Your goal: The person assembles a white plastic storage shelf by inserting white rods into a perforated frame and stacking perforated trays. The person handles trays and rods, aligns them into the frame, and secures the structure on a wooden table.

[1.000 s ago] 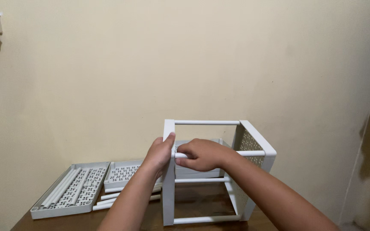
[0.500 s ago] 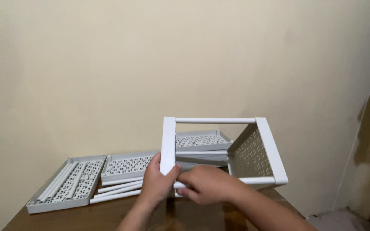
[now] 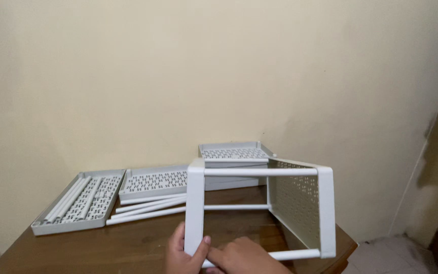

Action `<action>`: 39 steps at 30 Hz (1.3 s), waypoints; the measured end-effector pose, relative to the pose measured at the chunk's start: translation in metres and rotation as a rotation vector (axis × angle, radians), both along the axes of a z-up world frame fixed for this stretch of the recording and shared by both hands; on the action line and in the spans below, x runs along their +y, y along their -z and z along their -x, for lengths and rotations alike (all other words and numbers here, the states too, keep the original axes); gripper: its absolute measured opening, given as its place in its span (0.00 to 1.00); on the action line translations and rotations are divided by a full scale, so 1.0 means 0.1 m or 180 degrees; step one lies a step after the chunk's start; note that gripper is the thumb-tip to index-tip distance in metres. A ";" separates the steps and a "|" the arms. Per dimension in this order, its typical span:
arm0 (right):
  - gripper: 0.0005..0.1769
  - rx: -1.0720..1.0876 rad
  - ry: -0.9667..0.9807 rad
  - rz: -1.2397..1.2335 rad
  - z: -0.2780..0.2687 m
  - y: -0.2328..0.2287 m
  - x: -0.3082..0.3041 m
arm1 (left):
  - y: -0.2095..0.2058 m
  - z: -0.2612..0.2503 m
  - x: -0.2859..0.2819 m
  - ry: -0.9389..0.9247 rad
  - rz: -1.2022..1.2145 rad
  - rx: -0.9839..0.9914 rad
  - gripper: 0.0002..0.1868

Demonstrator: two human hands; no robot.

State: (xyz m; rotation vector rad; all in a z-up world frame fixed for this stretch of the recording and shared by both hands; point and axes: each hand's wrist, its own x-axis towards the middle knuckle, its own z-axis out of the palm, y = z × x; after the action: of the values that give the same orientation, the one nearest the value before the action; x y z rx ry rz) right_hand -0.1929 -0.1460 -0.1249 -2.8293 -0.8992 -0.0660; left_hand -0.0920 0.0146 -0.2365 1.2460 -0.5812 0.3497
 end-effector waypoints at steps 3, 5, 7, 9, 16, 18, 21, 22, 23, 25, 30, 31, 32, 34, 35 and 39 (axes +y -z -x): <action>0.12 -0.0115 -0.0333 -0.0234 -0.08 0.33 -0.03 | 0.26 0.01 0.16 -0.0205 -0.0497 -0.0547 0.22; 0.10 -0.0535 -0.0514 -0.0455 -0.10 0.55 -0.08 | 0.41 -0.01 0.23 -0.0133 -0.0777 -0.0495 0.18; 0.09 -0.0806 -0.0577 -0.0611 -0.07 0.72 -0.10 | 0.51 0.04 0.28 -0.0160 -0.1087 -0.0446 0.16; 0.08 -0.0971 -0.0510 -0.0688 -0.07 0.79 -0.10 | 0.49 0.07 0.30 -0.0270 -0.1427 -0.0449 0.16; 0.07 -0.0971 -0.0427 -0.1218 -0.03 0.97 -0.02 | 0.29 0.32 0.40 -0.0231 -0.2256 0.0000 0.17; 0.08 -0.0960 -0.0270 -0.1266 -0.01 0.94 -0.02 | 0.18 0.36 0.41 -0.0047 -0.2030 -0.0092 0.14; 0.10 -0.0999 -0.0373 -0.1568 0.06 0.90 -0.01 | 0.09 0.43 0.42 0.0034 -0.2162 -0.0034 0.12; 0.11 -0.1040 -0.0359 -0.1559 0.09 0.89 -0.01 | 0.08 0.46 0.43 0.0106 -0.2156 -0.0015 0.12; 0.11 -0.1103 -0.0339 -0.1547 0.09 0.88 0.00 | 0.06 0.46 0.45 0.0183 -0.2148 -0.0018 0.12; 0.12 -0.1357 -0.0297 -0.1543 0.10 0.85 0.00 | 0.04 0.45 0.45 0.0206 -0.2179 -0.0131 0.12; 0.13 -0.1663 -0.0258 -0.1575 0.11 0.86 0.00 | 0.07 0.46 0.46 0.0100 -0.2152 -0.0185 0.12; 0.13 -0.1671 -0.0238 -0.1594 0.11 0.87 0.00 | 0.07 0.46 0.46 0.0037 -0.2141 -0.0215 0.13; 0.12 -0.1678 -0.0219 -0.1613 0.12 0.87 0.00 | 0.07 0.45 0.46 -0.0026 -0.2129 -0.0244 0.13; 0.13 -0.1692 -0.0194 -0.1668 0.13 0.88 -0.01 | 0.07 0.45 0.46 -0.0107 -0.2029 -0.0365 0.14; 0.13 -0.1698 -0.0196 -0.1701 0.12 0.88 -0.02 | 0.07 0.45 0.46 -0.0133 -0.1936 -0.0455 0.15; 0.13 -0.1826 -0.0192 -0.1753 0.13 0.89 -0.02 | 0.05 0.47 0.46 -0.0093 -0.1711 -0.0614 0.19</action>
State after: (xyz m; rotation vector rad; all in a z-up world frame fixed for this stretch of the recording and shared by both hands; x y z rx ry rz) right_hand -0.2057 -0.1476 -0.2141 -2.2779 -0.8822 -0.9907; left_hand -0.1392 0.0609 -0.2417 1.7492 -0.8587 0.3521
